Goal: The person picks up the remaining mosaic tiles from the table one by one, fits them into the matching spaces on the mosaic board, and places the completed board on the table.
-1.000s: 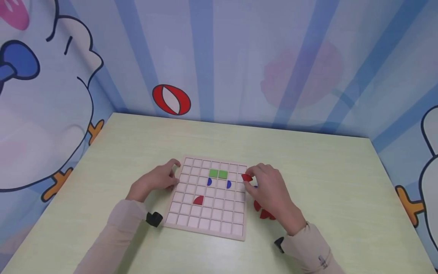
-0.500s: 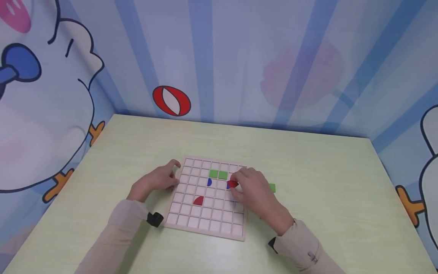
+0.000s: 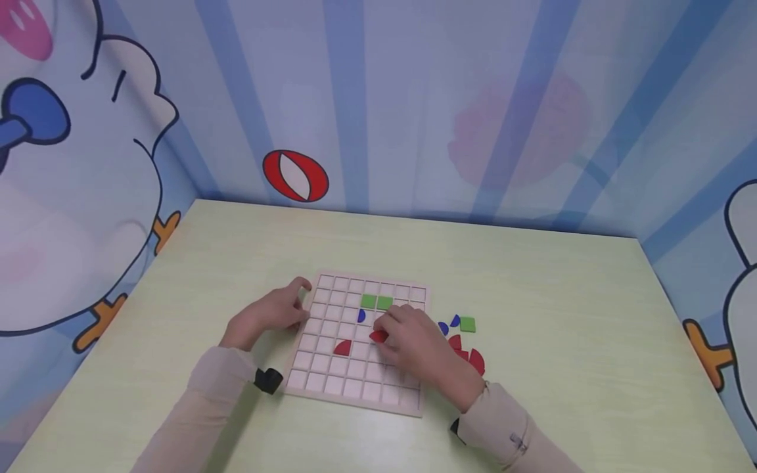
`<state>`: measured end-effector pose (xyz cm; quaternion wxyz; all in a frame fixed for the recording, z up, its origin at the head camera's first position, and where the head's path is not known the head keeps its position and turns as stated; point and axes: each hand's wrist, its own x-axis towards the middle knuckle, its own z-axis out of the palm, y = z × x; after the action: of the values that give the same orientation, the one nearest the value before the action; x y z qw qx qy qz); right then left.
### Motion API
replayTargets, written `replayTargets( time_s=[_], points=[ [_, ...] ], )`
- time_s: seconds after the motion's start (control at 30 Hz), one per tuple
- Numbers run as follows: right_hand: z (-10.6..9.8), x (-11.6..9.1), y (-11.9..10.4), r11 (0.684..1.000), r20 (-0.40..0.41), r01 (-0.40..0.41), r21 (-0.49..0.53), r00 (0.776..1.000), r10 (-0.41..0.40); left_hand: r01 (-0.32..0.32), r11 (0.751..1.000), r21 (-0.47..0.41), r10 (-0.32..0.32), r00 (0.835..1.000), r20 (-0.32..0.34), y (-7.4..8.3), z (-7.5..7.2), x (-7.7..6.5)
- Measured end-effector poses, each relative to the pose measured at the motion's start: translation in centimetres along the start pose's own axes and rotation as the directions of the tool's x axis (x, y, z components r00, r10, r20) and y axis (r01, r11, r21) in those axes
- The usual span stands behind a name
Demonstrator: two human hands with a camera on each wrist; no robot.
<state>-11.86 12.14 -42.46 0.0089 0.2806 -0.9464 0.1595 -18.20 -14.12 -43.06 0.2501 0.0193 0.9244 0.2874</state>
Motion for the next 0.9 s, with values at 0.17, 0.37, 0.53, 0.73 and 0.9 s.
replayTargets(
  time_s=[0.17,0.37,0.53,0.73,0.9],
  points=[
    [0.5,0.2,-0.7,0.998,0.044,0.063,0.008,0.997,-0.064,-0.005,1.0,-0.002,0.005,1.0,0.0,0.0,0.0,-0.2],
    [1.2,0.6,-1.4,0.986,0.104,0.165,0.021,0.981,-0.166,-0.007,1.0,-0.013,0.007,1.0,0.004,0.2,-0.1,-0.3],
    [1.9,0.9,-1.8,0.963,0.11,0.267,0.033,0.957,-0.269,-0.006,1.0,-0.001,0.006,1.0,0.002,0.2,-0.1,-0.3],
    [2.4,1.3,-2.5,0.946,0.131,0.32,0.043,0.937,-0.323,-0.002,1.0,0.003,0.002,1.0,0.009,0.1,-0.1,-0.2],
    [2.6,1.7,-3.0,0.937,0.167,0.346,0.036,0.923,-0.347,-0.005,1.0,0.0,0.005,1.0,0.009,0.1,-0.2,-0.2]
  ],
)
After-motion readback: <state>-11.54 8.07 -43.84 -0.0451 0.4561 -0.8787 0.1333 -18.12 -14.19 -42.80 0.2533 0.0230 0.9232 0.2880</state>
